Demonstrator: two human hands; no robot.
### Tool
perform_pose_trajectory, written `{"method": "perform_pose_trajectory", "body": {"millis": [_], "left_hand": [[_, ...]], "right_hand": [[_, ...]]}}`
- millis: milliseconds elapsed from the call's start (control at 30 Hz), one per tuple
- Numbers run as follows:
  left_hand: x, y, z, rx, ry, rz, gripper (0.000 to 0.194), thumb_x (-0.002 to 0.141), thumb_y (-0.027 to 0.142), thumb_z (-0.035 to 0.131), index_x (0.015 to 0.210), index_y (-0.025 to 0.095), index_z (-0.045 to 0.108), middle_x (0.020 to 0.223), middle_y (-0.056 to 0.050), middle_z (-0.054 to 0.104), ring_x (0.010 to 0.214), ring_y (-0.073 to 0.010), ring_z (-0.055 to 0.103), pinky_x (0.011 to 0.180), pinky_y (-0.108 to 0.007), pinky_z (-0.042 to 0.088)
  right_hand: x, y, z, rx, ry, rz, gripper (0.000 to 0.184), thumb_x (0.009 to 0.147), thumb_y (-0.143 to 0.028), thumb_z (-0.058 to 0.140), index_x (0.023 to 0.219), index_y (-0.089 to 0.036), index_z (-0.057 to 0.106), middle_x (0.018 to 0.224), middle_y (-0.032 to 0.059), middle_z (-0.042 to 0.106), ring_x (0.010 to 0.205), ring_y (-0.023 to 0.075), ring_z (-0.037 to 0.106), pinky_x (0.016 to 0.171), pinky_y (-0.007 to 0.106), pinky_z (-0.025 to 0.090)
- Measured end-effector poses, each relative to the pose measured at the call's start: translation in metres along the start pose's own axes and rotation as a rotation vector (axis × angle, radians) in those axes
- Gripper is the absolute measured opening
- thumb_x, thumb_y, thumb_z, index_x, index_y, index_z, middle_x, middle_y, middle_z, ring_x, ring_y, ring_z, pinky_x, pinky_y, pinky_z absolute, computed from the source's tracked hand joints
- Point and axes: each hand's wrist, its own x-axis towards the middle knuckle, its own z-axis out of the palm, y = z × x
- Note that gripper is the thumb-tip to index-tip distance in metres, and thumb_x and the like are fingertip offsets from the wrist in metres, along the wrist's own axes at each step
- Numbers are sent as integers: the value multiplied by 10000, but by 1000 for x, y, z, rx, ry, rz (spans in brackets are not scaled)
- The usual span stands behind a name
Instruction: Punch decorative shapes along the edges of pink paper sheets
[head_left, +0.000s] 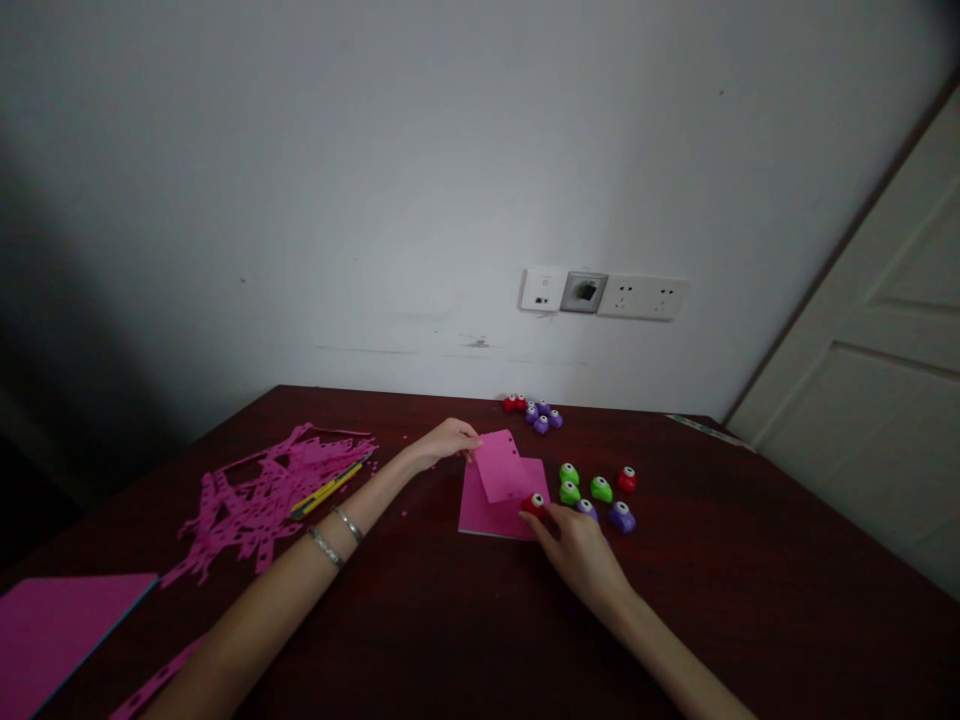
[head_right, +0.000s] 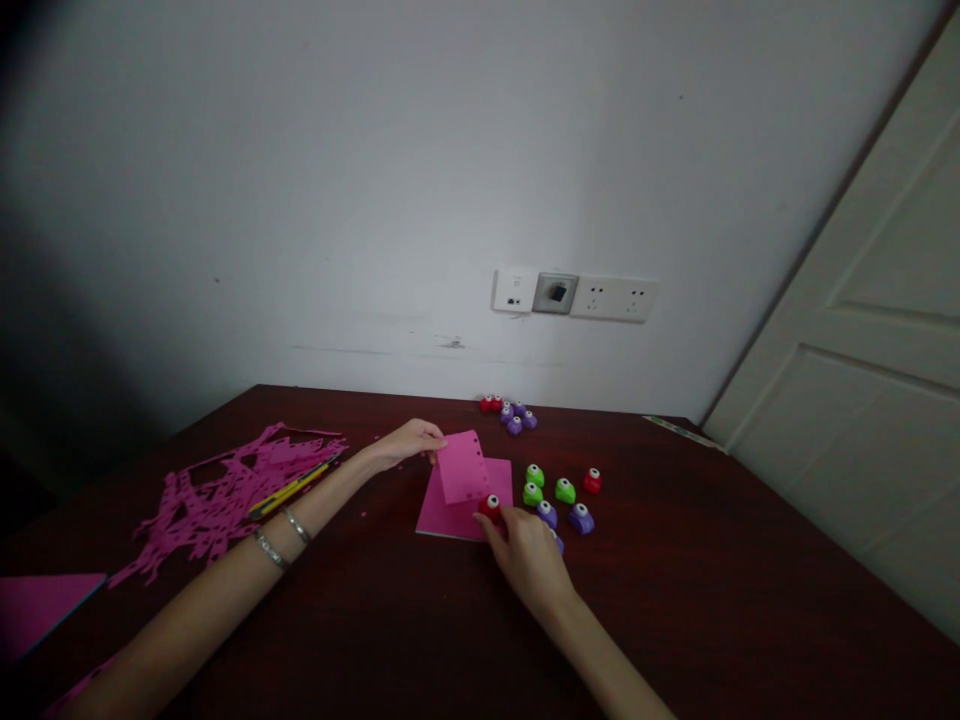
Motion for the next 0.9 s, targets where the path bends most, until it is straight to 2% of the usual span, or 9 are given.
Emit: {"method": "perform_pose_trajectory", "body": {"millis": [300,667,900], "left_hand": [[0,1,5,-78,-40,-17,152,713,247,617,683,98,615,564,-46,627,538,-123,575,564,-261,420],[-3,3,4,-5,-15,38,182,757,287,581,744,106,601,617,-35,638,537,-100,576,488,-211,326],[-8,14,10,-20,-5,18,167,757,266,587,729,102,592,581,-30,620,501,-93,555,480,-216,318]], "right_hand": [[1,3,2,-5,18,15,394,874,-474,399,631,-187,517,608,47,614,525,162,570,528,256,349],[1,7,7,66,35,7,372,864,-490,414,653,-198,507,619,26,600,540,156,549,542,252,348],[1,5,7,66,25,29,401,841,-519,433,597,-203,468,564,15,573,491,142,512,507,245,328]]}}
